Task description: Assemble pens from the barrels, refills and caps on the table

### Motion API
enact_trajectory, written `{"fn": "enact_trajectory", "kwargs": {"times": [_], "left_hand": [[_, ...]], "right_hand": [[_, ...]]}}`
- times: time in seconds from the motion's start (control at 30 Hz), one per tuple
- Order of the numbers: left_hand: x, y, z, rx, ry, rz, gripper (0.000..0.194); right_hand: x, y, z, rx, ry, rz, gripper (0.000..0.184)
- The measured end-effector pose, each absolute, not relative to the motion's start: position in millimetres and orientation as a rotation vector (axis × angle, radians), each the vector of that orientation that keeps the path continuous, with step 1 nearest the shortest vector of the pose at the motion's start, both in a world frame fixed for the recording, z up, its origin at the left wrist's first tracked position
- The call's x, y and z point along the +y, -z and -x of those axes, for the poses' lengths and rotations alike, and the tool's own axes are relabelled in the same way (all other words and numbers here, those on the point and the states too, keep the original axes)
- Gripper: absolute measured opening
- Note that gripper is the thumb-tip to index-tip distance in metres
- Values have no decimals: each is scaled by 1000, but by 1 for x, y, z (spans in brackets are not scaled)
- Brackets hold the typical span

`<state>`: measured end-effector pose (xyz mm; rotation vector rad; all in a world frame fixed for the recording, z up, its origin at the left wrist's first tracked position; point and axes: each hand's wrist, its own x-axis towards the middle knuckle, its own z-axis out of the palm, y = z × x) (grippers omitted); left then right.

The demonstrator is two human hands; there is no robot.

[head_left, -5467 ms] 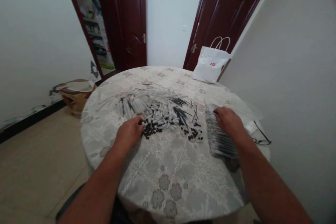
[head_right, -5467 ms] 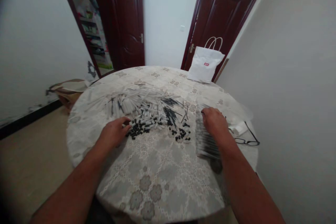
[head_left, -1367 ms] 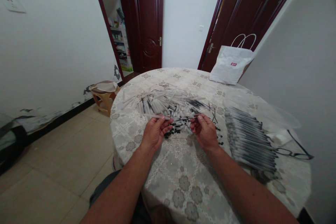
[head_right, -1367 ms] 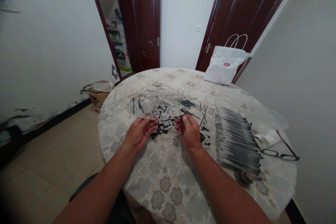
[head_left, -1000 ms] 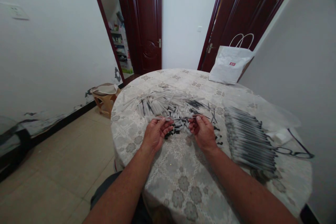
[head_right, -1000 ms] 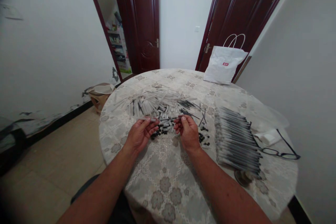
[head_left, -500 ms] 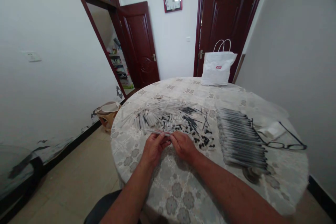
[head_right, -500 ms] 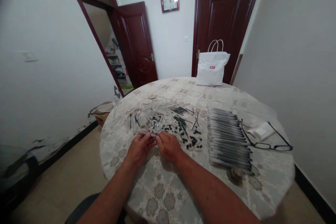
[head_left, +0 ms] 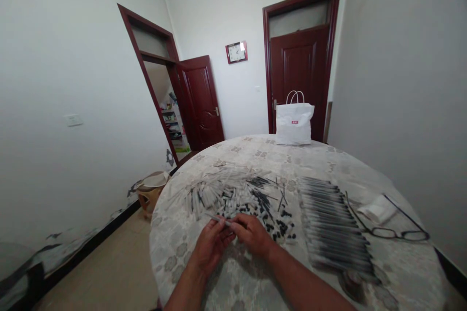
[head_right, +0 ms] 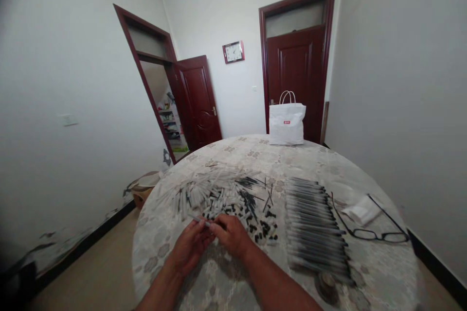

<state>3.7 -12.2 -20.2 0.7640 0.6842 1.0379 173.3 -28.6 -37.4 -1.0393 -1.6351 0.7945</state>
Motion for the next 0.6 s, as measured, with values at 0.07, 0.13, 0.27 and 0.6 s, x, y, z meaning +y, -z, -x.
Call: {"fn": "enact_trajectory", "kwargs": {"times": [0.07,0.13,0.27,0.6], "left_hand": [[-12,20,-4,661,-1019,-774,24],[-11,20,-4,641,-1003,-780,22],[-6,23,-5,610,-1001,-757,21],[15,9,-22,501,-1022,-703,21]], "right_hand": [[-27,38,-176,-1562,-985,1004,29],[-25,39,-178,-1524,-1087,984,29],[-25,34,-180,-1540,-1012,1077,27],[-33,-38,-240,-1632,-216,1552,20]]}}
